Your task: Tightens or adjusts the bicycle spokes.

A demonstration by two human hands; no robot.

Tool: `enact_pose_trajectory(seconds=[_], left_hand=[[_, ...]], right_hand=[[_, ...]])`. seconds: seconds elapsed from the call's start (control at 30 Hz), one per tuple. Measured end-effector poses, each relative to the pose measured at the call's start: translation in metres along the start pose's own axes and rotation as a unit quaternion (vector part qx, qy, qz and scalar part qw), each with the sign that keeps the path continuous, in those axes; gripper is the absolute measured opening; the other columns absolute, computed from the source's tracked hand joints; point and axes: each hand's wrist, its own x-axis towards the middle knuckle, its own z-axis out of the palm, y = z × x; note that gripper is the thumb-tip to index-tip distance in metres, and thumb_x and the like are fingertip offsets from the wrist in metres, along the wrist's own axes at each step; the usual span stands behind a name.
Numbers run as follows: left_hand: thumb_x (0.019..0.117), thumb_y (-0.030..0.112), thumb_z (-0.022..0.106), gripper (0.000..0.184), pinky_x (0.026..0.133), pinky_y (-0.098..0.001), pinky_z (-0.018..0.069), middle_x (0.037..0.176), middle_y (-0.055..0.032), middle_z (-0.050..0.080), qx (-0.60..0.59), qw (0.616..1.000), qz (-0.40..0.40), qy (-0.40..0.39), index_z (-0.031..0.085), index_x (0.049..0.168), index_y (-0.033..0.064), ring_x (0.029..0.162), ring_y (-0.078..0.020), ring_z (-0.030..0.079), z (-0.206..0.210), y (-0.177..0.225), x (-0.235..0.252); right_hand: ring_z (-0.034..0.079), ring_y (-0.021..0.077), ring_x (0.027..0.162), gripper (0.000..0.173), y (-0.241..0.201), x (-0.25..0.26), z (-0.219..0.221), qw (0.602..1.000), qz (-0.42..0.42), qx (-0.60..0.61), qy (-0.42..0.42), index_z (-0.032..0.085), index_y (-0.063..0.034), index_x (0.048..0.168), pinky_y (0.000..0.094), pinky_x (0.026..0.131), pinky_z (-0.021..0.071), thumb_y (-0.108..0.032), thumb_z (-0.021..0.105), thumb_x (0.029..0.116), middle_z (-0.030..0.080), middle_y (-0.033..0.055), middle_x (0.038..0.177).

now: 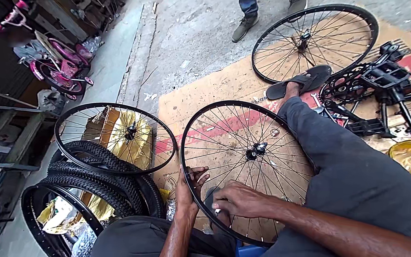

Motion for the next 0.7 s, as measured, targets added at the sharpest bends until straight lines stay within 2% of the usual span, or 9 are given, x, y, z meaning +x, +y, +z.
enact_pose_trajectory(seconds=[0.03,0.1,0.27,0.43,0.53,0.57,0.63,0.67,0.7], left_hand=[[0.1113,0.043,0.025,0.057,0.089,-0.0479,0.0579,0.093,-0.0158,0.074,0.000,1.000,0.000,0.001,0.056,0.077,0.0089,0.099,-0.0330,0.073,0.001,0.000,0.000],[0.1112,0.043,0.027,0.057,0.088,-0.0485,0.0582,0.092,-0.0156,0.074,-0.005,1.000,0.002,0.004,0.056,0.077,0.0090,0.098,-0.0334,0.073,-0.001,-0.001,0.000],[0.1112,0.042,0.026,0.057,0.087,-0.0483,0.0587,0.091,-0.0152,0.074,-0.009,1.000,0.006,-0.002,0.056,0.075,0.0099,0.098,-0.0331,0.073,-0.002,-0.002,0.000],[0.1108,0.043,0.026,0.057,0.088,-0.0483,0.0585,0.094,-0.0148,0.074,-0.011,1.000,0.008,-0.007,0.056,0.075,0.0107,0.100,-0.0325,0.072,-0.004,-0.003,0.000],[0.1108,0.041,0.026,0.055,0.088,-0.0484,0.0581,0.093,-0.0149,0.074,-0.005,1.000,0.008,0.000,0.056,0.076,0.0107,0.100,-0.0330,0.072,-0.005,-0.004,0.000],[0.1107,0.039,0.027,0.053,0.089,-0.0489,0.0577,0.094,-0.0153,0.073,-0.002,1.000,0.010,-0.003,0.056,0.076,0.0103,0.101,-0.0334,0.072,-0.005,-0.004,0.001],[0.1110,0.037,0.027,0.053,0.088,-0.0484,0.0582,0.094,-0.0145,0.074,0.007,1.000,0.011,-0.007,0.055,0.075,0.0111,0.101,-0.0328,0.072,-0.003,-0.003,0.002],[0.1109,0.037,0.026,0.053,0.088,-0.0477,0.0584,0.093,-0.0140,0.074,0.007,1.000,0.011,-0.009,0.055,0.075,0.0118,0.100,-0.0321,0.073,-0.003,-0.002,0.001],[0.1107,0.037,0.027,0.053,0.088,-0.0475,0.0580,0.094,-0.0141,0.074,0.005,1.000,0.011,-0.014,0.056,0.074,0.0119,0.100,-0.0320,0.072,-0.002,-0.002,0.000]], right_hand=[[0.061,0.0207,0.072,0.044,0.000,0.003,0.003,1.000,0.021,0.001,0.011,0.066,-0.0107,0.093,0.0441,0.074,0.0473,-0.044,0.042,0.1089,0.060,0.0049,0.072],[0.059,0.0216,0.069,0.046,0.000,0.008,0.004,0.999,0.039,-0.002,-0.009,0.064,-0.0104,0.091,0.0443,0.071,0.0457,-0.045,0.040,0.1094,0.057,0.0051,0.069],[0.064,0.0213,0.080,0.050,-0.009,0.013,0.005,0.994,0.105,0.000,-0.016,0.068,-0.0114,0.093,0.0453,0.079,0.0473,-0.045,0.034,0.1104,0.064,0.0051,0.077],[0.065,0.0282,0.085,0.057,-0.026,0.019,0.017,0.978,0.203,-0.033,0.026,0.068,-0.0094,0.093,0.0491,0.085,0.0477,-0.052,0.035,0.1088,0.066,0.0101,0.080],[0.065,0.0258,0.080,0.058,-0.018,0.016,0.020,0.986,0.160,-0.031,0.036,0.069,-0.0109,0.092,0.0477,0.081,0.0477,-0.055,0.034,0.1081,0.065,0.0083,0.076],[0.064,0.0233,0.077,0.054,-0.012,0.012,0.017,0.993,0.113,-0.013,0.030,0.070,-0.0127,0.095,0.0468,0.081,0.0470,-0.054,0.037,0.1077,0.065,0.0064,0.075],[0.066,0.0205,0.086,0.039,-0.002,0.003,0.002,0.999,0.012,0.023,-0.035,0.065,-0.0137,0.121,0.0476,0.094,0.0444,-0.047,0.055,0.1038,0.070,0.0055,0.089],[0.065,0.0207,0.091,0.045,0.000,-0.001,-0.006,0.997,-0.020,0.028,-0.074,0.058,-0.0129,0.131,0.0492,0.100,0.0417,-0.041,0.068,0.0975,0.070,0.0062,0.097],[0.064,0.0208,0.095,0.052,0.000,-0.003,-0.010,0.994,-0.037,0.024,-0.096,0.054,-0.0135,0.134,0.0503,0.103,0.0394,-0.035,0.076,0.0923,0.069,0.0059,0.102]])
